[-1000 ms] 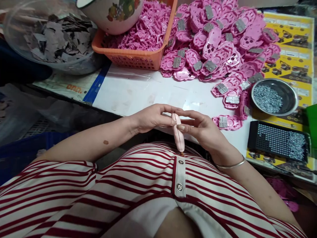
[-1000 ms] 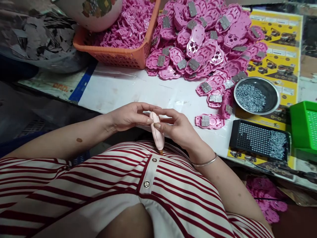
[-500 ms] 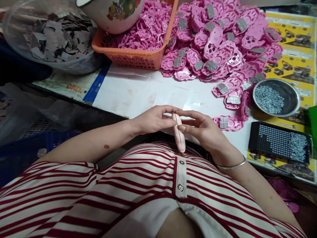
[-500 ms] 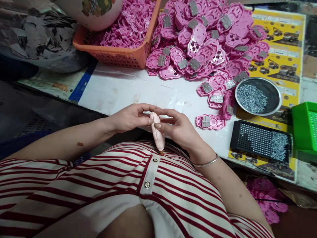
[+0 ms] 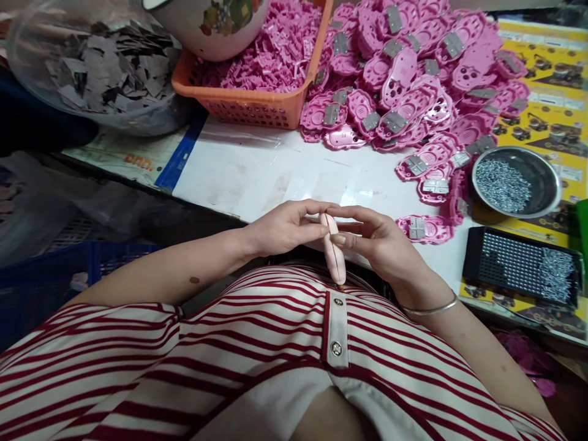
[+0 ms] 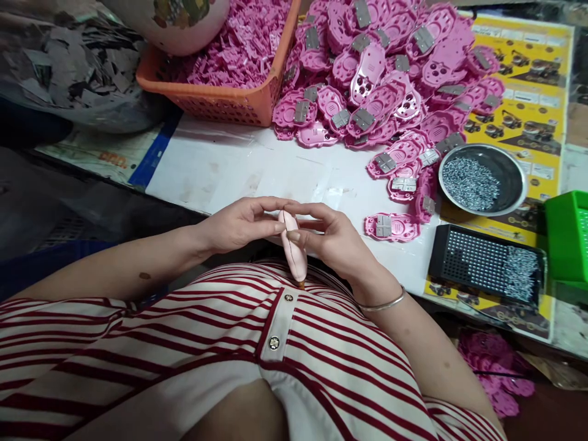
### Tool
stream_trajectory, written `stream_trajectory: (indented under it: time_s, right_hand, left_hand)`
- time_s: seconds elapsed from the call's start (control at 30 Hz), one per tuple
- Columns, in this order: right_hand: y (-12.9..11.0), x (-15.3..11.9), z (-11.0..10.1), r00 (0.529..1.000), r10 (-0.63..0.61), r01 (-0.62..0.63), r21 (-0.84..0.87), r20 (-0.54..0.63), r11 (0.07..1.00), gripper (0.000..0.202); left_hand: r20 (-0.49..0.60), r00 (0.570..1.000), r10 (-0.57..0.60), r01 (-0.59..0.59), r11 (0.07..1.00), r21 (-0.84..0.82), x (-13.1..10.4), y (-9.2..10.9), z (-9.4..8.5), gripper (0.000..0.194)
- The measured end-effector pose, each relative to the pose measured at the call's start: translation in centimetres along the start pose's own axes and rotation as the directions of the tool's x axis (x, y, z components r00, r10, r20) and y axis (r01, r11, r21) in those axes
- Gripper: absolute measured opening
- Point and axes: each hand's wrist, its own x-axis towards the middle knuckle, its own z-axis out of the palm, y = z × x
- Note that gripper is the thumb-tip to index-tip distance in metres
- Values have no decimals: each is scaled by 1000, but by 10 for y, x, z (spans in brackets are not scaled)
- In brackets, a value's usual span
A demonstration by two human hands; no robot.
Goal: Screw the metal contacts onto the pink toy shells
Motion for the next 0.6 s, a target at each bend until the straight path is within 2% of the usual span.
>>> stream_trajectory:
  time_s: [0.23, 0.4, 0.5, 0.6]
  right_hand:
    - [0, 0, 1, 1000, 11, -11, -23, -10, 1000, 47]
    - [1, 1, 0, 1000, -2, 2, -8, -6, 1000, 46]
    - [1, 1, 1, 1000, -9, 8, -27, -15, 1000, 46]
    - [1, 2, 2, 999, -12, 10, -66, -34, 998, 46]
  left_hand:
    - [68, 995, 75, -81, 993, 90, -1, -4, -12, 41]
    - [62, 991, 119, -125, 985, 116, 1, -7, -14, 38]
    - [50, 993, 106, -110, 990, 91, 1, -8, -12, 38]
    - [-4, 999, 39, -38, 999, 27, 1, -8, -8, 40]
